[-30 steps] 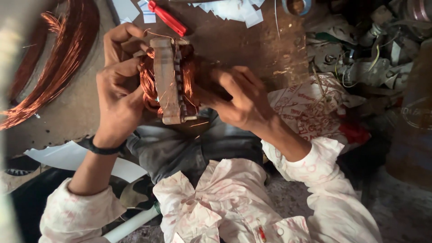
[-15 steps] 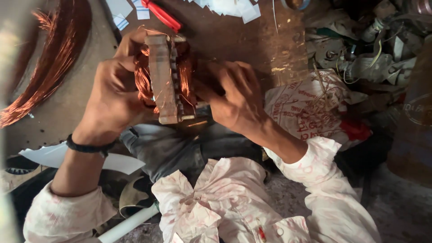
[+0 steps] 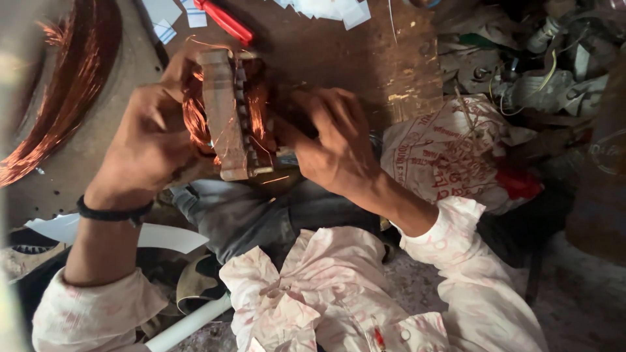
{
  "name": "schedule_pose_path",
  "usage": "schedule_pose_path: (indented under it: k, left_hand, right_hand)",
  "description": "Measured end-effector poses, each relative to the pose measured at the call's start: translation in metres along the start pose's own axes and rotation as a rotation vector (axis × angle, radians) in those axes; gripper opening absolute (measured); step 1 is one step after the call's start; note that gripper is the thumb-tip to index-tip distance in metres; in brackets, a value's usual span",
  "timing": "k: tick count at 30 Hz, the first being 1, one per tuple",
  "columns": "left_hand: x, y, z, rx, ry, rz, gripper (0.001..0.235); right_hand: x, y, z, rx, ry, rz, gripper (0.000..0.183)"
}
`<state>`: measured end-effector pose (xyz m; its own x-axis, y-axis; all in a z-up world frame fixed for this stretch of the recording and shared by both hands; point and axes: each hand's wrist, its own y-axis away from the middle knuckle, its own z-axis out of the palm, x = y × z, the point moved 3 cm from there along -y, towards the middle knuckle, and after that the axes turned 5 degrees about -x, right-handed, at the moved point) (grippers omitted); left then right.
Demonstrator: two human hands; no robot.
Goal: Winding copper wire onto a motor stator or rotor core in a workshop setting.
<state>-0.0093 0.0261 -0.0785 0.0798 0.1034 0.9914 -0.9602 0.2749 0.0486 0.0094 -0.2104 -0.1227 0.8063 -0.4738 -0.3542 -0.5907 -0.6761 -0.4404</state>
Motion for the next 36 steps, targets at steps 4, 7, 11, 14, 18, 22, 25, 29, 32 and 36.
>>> schedule_pose_path:
  k: [4, 7, 11, 14, 18, 22, 25, 29, 32, 36]
  left_hand:
    - [0.019, -0.012, 0.011, -0.023, -0.423, 0.148, 0.042]
    - [0.011, -0.008, 0.008, -0.027, -0.475, 0.195, 0.039]
    - [0.018, -0.009, 0.009, -0.096, -0.242, 0.141, 0.031]
    - [-0.022, 0.010, -0.015, -0.094, -0.151, 0.012, 0.029]
    - [0.003, -0.002, 0.002, -0.058, -0.145, 0.100, 0.030]
    - [0.002, -0.001, 0.002, 0.001, -0.100, 0.027, 0.028]
    - [0.015, -0.013, -0.001, -0.034, -0.209, 0.069, 0.035]
    - [0.015, -0.012, -0.011, -0.146, -0.140, 0.153, 0.030]
    - [0.032, -0.019, 0.005, -0.064, -0.614, 0.176, 0.046]
    - [0.021, -0.012, 0.000, -0.020, -0.632, 0.228, 0.042]
  right_hand:
    - [0.000, 0.000, 0.002, 0.003, 0.014, -0.005, 0.036]
    - [0.000, 0.001, 0.003, 0.003, 0.006, -0.004, 0.035]
    - [0.002, 0.001, 0.005, 0.020, -0.017, -0.005, 0.029]
    - [-0.001, -0.005, -0.008, 0.012, -0.056, -0.023, 0.028]
    - [0.010, 0.002, 0.001, 0.065, -0.140, -0.077, 0.026]
    - [0.019, -0.009, 0.004, 0.049, -0.111, -0.149, 0.008]
    - [0.019, -0.025, -0.009, 0.008, -0.027, -0.181, 0.009]
    - [0.011, -0.040, -0.033, -0.015, -0.003, -0.183, 0.011]
    - [0.013, -0.033, -0.023, 0.016, -0.024, -0.171, 0.006]
    - [0.003, -0.033, -0.022, 0.037, -0.045, -0.118, 0.005]
